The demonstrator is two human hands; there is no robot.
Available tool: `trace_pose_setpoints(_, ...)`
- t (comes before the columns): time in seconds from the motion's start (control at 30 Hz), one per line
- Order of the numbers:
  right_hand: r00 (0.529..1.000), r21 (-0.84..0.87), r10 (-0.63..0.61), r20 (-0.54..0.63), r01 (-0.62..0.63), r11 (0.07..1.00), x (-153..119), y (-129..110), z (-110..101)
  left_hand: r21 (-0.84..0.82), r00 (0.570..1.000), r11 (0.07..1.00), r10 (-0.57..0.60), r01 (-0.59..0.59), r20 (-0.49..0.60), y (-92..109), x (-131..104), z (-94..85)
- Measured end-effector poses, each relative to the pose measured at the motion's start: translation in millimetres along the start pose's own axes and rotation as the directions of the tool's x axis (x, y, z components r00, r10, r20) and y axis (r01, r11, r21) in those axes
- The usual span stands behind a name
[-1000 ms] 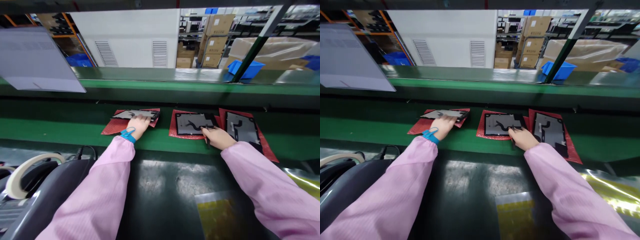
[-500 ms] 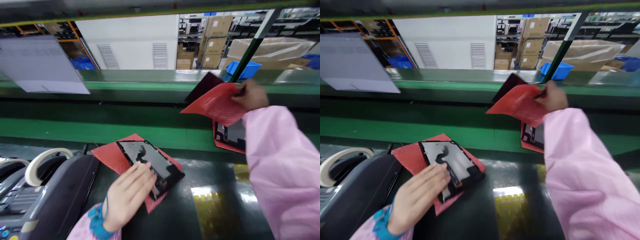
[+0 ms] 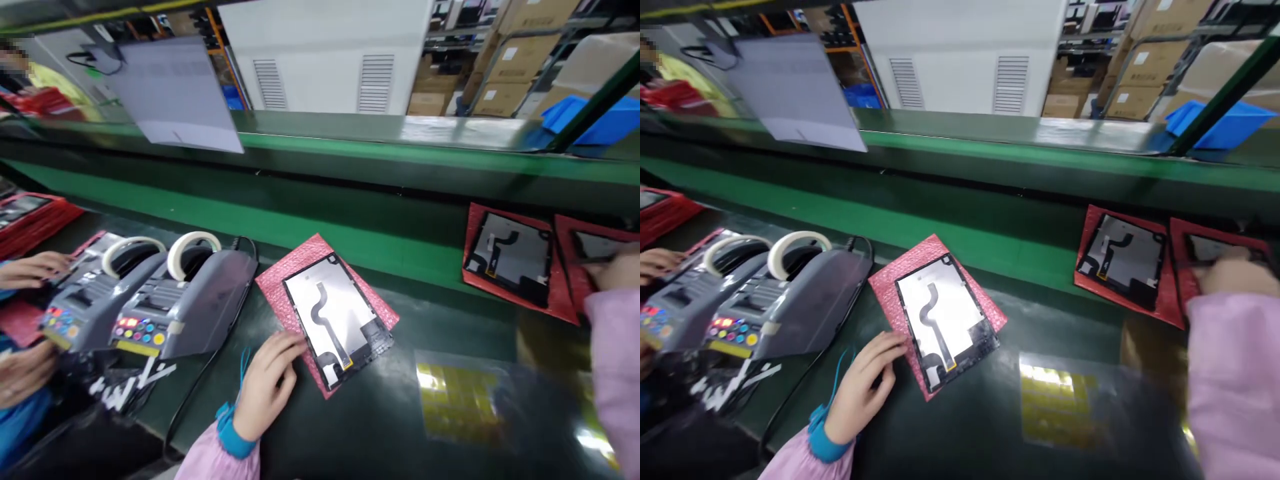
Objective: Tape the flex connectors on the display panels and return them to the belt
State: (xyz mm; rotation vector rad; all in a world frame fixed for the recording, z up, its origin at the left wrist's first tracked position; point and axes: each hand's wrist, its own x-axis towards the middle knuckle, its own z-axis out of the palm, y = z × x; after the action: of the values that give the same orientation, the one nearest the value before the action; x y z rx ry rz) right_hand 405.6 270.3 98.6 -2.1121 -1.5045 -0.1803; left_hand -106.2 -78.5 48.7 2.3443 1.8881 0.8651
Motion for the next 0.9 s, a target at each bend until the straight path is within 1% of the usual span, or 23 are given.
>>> trace_pose_setpoints(0.03,0.99,-0.041,0.034,0.14,-0.029,0.999,-20.8,-13.7,6.2,-0.003,0.994,0.995,-0.102,0.102,-0.027,4.2,-2.6,1.4)
trace_pose_setpoints(0.07,0.972,-0.011,-0.04,0.233,0.043,0.999,-43.8,-31.1,9.3,0.001,0.982,0.983,-0.183,0.183,-0.034,7.6,-5.2,4.1)
trace_pose_setpoints(0.1,0.951,0.057,-0.142,0.273,0.131,0.99,-68.7,-51.6,9.6,0.018,0.969,0.969,-0.244,0.245,-0.021,10.0,-7.7,8.3)
trace_pose_setpoints(0.13,0.92,0.131,-0.246,0.307,0.215,0.968,-95.2,-74.2,7.5,0.05,0.959,0.958,-0.284,0.284,0.001,11.5,-10.0,13.8)
trace_pose_setpoints(0.17,0.86,0.217,-0.363,0.36,0.301,0.928,-122.5,-97.5,3.8,0.092,0.952,0.949,-0.306,0.302,0.024,12.1,-12.1,20.3)
trace_pose_setpoints(0.2,0.795,0.291,-0.449,0.408,0.352,0.889,-149.8,-120.2,-0.8,0.142,0.949,0.942,-0.313,0.305,0.044,12.1,-13.9,27.4)
trace_pose_setpoints(0.23,0.719,0.356,-0.527,0.453,0.396,0.846,-176.0,-140.8,-5.2,0.191,0.949,0.936,-0.311,0.295,0.06,11.6,-15.5,34.5)
trace_pose_setpoints(0.27,0.625,0.41,-0.593,0.508,0.429,0.805,-200.1,-158.2,-9.0,0.236,0.95,0.931,-0.303,0.279,0.071,10.9,-16.9,41.2)
trace_pose_setpoints(0.3,0.547,0.44,-0.624,0.559,0.442,0.782,-221.0,-171.9,-11.6,0.273,0.954,0.927,-0.29,0.259,0.078,10.1,-18.0,46.8)
trace_pose_setpoints(0.33,0.511,0.433,-0.622,0.593,0.449,0.781,-238.3,-181.8,-12.9,0.303,0.958,0.922,-0.275,0.239,0.081,9.5,-18.8,51.2)
trace_pose_setpoints(0.37,0.497,0.42,-0.613,0.614,0.452,0.787,-251.5,-188.2,-13.0,0.329,0.961,0.918,-0.263,0.223,0.082,8.9,-19.3,54.3)
trace_pose_setpoints(0.43,0.518,0.397,-0.576,0.632,0.422,0.815,-266.6,-192.7,-11.0,0.368,0.967,0.909,-0.242,0.196,0.082,8.2,-19.7,57.1)
trace_pose_setpoints(0.47,0.526,0.416,-0.565,0.636,0.383,0.825,-269.4,-192.4,-10.1,0.381,0.968,0.906,-0.234,0.185,0.086,8.2,-19.5,57.3)
trace_pose_setpoints(0.53,0.522,0.532,-0.571,0.634,0.242,0.811,-268.8,-188.9,-11.7,0.395,0.967,0.901,-0.234,0.178,0.097,8.9,-18.7,56.0)
trace_pose_setpoints(0.57,0.523,0.608,-0.582,0.622,0.146,0.78,-266.8,-186.4,-15.3,0.396,0.966,0.9,-0.239,0.181,0.102,9.7,-18.4,54.8)
trace_pose_setpoints(0.6,0.535,0.678,-0.594,0.601,0.052,0.733,-264.5,-183.3,-20.9,0.393,0.964,0.901,-0.243,0.182,0.11,10.9,-18.3,53.3)
trace_pose_setpoints(0.63,0.562,0.737,-0.6,0.569,-0.025,0.676,-262.5,-179.7,-28.5,0.386,0.963,0.905,-0.242,0.179,0.121,12.4,-18.6,51.5)
trace_pose_setpoints(0.67,0.601,0.778,-0.593,0.536,-0.08,0.623,-261.3,-175.6,-37.5,0.374,0.963,0.912,-0.234,0.17,0.135,14.1,-19.2,49.4)
trace_pose_setpoints(0.73,0.67,0.811,-0.546,0.503,-0.148,0.566,-263.5,-165.6,-56.1,0.332,0.968,0.935,-0.187,0.124,0.167,17.4,-21.7,44.8)
trace_pose_setpoints(0.8,0.718,0.809,-0.479,0.505,-0.2,0.553,-274.2,-154.6,-68.9,0.265,0.973,0.962,-0.123,0.068,0.194,19.2,-25.0,40.4)
trace_pose_setpoints(0.83,0.74,0.804,-0.443,0.506,-0.219,0.552,-282.7,-149.4,-71.1,0.226,0.974,0.973,-0.095,0.047,0.204,19.2,-26.6,38.5)
trace_pose_setpoints(0.9,0.786,0.8,-0.391,0.478,-0.206,0.564,-303.0,-140.8,-66.8,0.153,0.973,0.988,-0.059,0.025,0.222,16.7,-29.5,35.4)
